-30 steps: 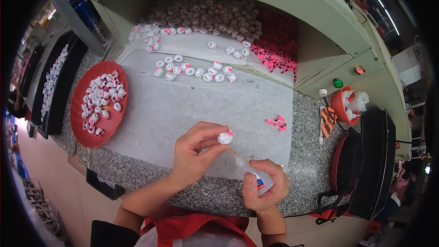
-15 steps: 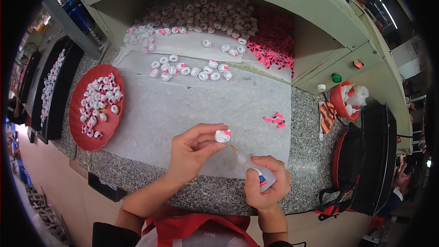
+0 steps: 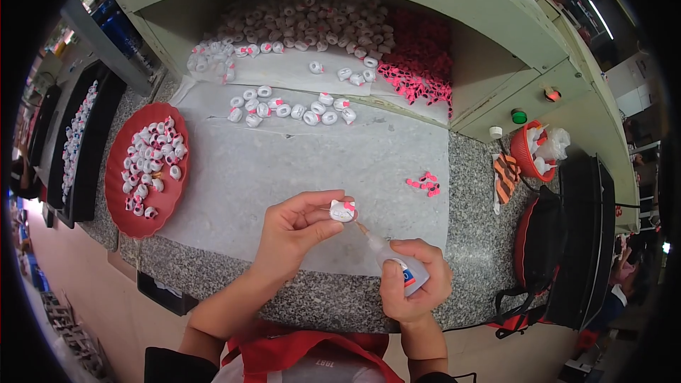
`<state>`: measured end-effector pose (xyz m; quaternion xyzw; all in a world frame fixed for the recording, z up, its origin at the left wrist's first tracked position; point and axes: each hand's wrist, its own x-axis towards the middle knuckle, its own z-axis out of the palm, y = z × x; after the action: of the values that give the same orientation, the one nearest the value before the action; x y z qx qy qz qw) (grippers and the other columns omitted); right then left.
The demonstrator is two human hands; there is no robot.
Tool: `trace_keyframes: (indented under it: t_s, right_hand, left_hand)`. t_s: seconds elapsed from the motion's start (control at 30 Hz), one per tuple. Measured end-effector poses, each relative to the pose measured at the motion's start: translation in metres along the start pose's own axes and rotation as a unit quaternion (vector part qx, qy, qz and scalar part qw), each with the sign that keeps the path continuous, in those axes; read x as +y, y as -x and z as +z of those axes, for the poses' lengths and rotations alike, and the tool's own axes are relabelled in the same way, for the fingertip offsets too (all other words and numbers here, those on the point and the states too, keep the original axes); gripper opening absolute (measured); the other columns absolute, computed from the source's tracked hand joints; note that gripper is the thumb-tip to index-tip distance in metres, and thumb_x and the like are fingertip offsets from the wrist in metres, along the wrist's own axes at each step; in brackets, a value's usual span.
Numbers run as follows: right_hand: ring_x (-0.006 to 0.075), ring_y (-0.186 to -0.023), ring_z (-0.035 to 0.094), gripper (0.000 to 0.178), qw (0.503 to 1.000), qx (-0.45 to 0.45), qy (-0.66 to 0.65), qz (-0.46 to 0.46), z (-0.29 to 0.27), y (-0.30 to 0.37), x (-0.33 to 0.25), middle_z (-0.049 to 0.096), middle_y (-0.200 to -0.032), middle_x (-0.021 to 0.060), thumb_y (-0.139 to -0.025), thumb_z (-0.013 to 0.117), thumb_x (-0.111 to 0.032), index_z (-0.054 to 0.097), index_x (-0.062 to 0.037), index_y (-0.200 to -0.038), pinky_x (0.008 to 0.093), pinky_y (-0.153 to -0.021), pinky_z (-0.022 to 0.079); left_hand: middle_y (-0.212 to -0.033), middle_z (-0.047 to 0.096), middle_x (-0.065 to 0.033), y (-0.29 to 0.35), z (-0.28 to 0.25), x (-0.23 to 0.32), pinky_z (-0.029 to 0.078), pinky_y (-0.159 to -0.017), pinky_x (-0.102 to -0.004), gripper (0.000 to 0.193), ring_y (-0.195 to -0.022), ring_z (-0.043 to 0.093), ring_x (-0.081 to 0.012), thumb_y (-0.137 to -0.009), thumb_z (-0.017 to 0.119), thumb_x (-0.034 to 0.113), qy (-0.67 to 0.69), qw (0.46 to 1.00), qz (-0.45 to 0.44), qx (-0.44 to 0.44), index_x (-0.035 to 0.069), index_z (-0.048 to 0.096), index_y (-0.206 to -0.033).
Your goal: Attaching small pink bows to white plastic toy heads using glue.
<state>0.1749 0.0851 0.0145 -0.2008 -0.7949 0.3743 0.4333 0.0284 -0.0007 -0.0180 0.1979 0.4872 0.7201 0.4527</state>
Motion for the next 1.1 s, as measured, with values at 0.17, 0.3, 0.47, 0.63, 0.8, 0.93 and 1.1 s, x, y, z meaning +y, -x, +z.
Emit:
trace_keyframes:
  t_s: [0.17, 0.3, 0.47, 0.63, 0.8, 0.93, 1.1]
  right_hand:
    - [0.0155, -0.058, 0.057, 0.017, 0.999, -0.013, 0.017, 0.04, -0.002, 0.0, -0.002, 0.06, -0.072, 0.012, -0.069, 0.059, -0.008, 0.055, 0.002, -0.083, 0.0242, -0.053, 0.045]
    - [0.0146, -0.05, 0.052, 0.018, 1.0, -0.005, 0.016, 0.008, -0.001, -0.004, 0.003, 0.058, -0.065, 0.01, -0.067, 0.06, -0.006, 0.056, 0.002, -0.082, 0.0241, -0.046, 0.041]
    - [0.0149, -0.043, 0.049, 0.019, 1.0, -0.008, -0.006, -0.025, -0.001, -0.005, 0.001, 0.055, -0.06, 0.0088, -0.065, 0.06, -0.003, 0.056, 0.0022, -0.082, 0.0243, -0.04, 0.038]
    - [0.0146, -0.047, 0.052, 0.019, 1.0, -0.006, -0.018, 0.009, -0.002, -0.005, -0.001, 0.057, -0.062, 0.0094, -0.066, 0.061, -0.004, 0.057, 0.0022, -0.083, 0.0238, -0.043, 0.04]
    - [0.0134, -0.055, 0.056, 0.022, 0.982, 0.048, -0.058, 0.175, -0.014, -0.012, 0.001, 0.06, -0.069, 0.0092, -0.071, 0.06, -0.014, 0.056, 0.0026, -0.086, 0.0228, -0.05, 0.044]
    - [0.0132, -0.057, 0.054, 0.026, 0.905, 0.112, -0.182, 0.368, -0.041, -0.04, 0.033, 0.057, -0.071, 0.0067, -0.07, 0.059, -0.007, 0.052, 0.0013, -0.094, 0.0233, -0.052, 0.046]
    - [0.0136, -0.072, 0.056, 0.022, 0.911, 0.104, -0.168, 0.361, -0.033, -0.03, 0.096, 0.058, -0.079, 0.0071, -0.067, 0.059, 0.003, 0.051, -0.0032, -0.086, 0.0256, -0.06, 0.048]
  left_hand:
    - [-0.102, 0.058, -0.0162, -0.001, 0.0, 0.001, 0.047, -0.081, -0.0315, 0.037, -0.092, 0.059, -0.0239, -0.072, 0.057, -0.009, 0.003, 1.0, 0.007, -0.002, -0.003, 0.052, -0.108]
    - [-0.103, 0.058, -0.0167, -0.001, -0.001, -0.001, 0.047, -0.081, -0.0315, 0.037, -0.092, 0.059, -0.0238, -0.072, 0.057, -0.009, 0.008, 1.0, 0.018, -0.001, -0.002, 0.052, -0.108]
    - [-0.103, 0.058, -0.0171, 0.0, 0.0, 0.001, 0.047, -0.082, -0.032, 0.038, -0.093, 0.059, -0.0239, -0.072, 0.056, -0.01, 0.001, 1.0, 0.01, -0.002, -0.003, 0.051, -0.109]
    - [-0.103, 0.057, -0.0174, -0.001, 0.002, 0.0, 0.046, -0.083, -0.0326, 0.038, -0.094, 0.058, -0.0245, -0.072, 0.056, -0.01, 0.001, 1.0, -0.002, -0.018, -0.003, 0.051, -0.11]
    - [-0.103, 0.058, -0.017, 0.0, -0.001, -0.002, 0.046, -0.084, -0.0344, 0.038, -0.092, 0.059, -0.0249, -0.072, 0.055, -0.01, -0.005, 1.0, -0.001, 0.006, -0.004, 0.051, -0.109]
    - [-0.102, 0.058, -0.0167, 0.001, 0.0, 0.0, 0.046, -0.084, -0.0351, 0.038, -0.091, 0.059, -0.025, -0.071, 0.055, -0.011, -0.001, 1.0, 0.007, 0.011, -0.005, 0.051, -0.108]
    - [-0.099, 0.059, -0.0156, -0.003, 0.002, -0.006, 0.047, -0.082, -0.0337, 0.037, -0.091, 0.059, -0.0247, -0.071, 0.055, -0.009, 0.0, 1.0, -0.003, 0.003, -0.004, 0.052, -0.107]
